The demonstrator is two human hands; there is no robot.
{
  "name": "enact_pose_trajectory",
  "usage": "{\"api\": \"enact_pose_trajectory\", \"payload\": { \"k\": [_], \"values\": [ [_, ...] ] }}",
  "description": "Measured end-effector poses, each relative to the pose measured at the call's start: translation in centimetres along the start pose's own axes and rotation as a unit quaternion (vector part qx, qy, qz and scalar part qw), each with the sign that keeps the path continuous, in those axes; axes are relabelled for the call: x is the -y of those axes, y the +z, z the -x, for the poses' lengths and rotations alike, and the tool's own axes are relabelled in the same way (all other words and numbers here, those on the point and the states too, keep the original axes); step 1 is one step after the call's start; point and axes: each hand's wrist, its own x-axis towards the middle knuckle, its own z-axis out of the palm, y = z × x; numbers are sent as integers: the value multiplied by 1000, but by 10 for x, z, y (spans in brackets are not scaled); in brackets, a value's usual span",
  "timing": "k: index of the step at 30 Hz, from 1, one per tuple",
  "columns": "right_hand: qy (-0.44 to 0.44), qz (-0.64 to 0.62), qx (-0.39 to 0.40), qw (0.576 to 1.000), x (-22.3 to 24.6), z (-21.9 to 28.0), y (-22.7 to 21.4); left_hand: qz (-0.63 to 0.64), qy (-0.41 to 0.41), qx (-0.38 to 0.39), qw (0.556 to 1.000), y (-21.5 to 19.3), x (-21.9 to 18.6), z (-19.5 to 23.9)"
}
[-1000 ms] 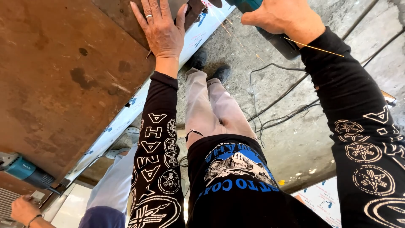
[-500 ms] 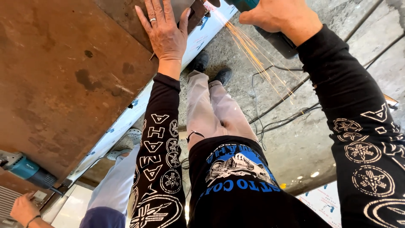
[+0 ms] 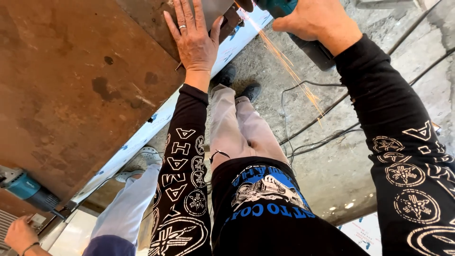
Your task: The person measures a metal sheet, marks it, and then uses an angle grinder to cut or grind it.
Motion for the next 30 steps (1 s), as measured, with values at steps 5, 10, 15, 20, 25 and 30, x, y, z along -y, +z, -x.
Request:
{"api": "enact_pose_trajectory", "payload": {
  "k": [5,10,15,20,25,30],
  "values": [
    [-6,-2,21,1000,9,-2,-9,6,5,-16,1000,-1,-1,0],
    [15,-64,-16,998,-1,-5,-5,14,2,-13,1000,-1,-1,0],
    [19,-60,-22,998,1,-12,-5,8,-1,-8,1000,-3,-3,-1],
    [25,-62,-17,998,4,-16,-7,6,-9,11,1000,-8,-6,-3],
    [26,-88,-15,996,12,-19,-13,10,-11,21,1000,-11,-6,-5],
    [-3,-87,-34,996,5,-23,-8,16,-8,7,1000,-6,-5,-3]
  ]
}}
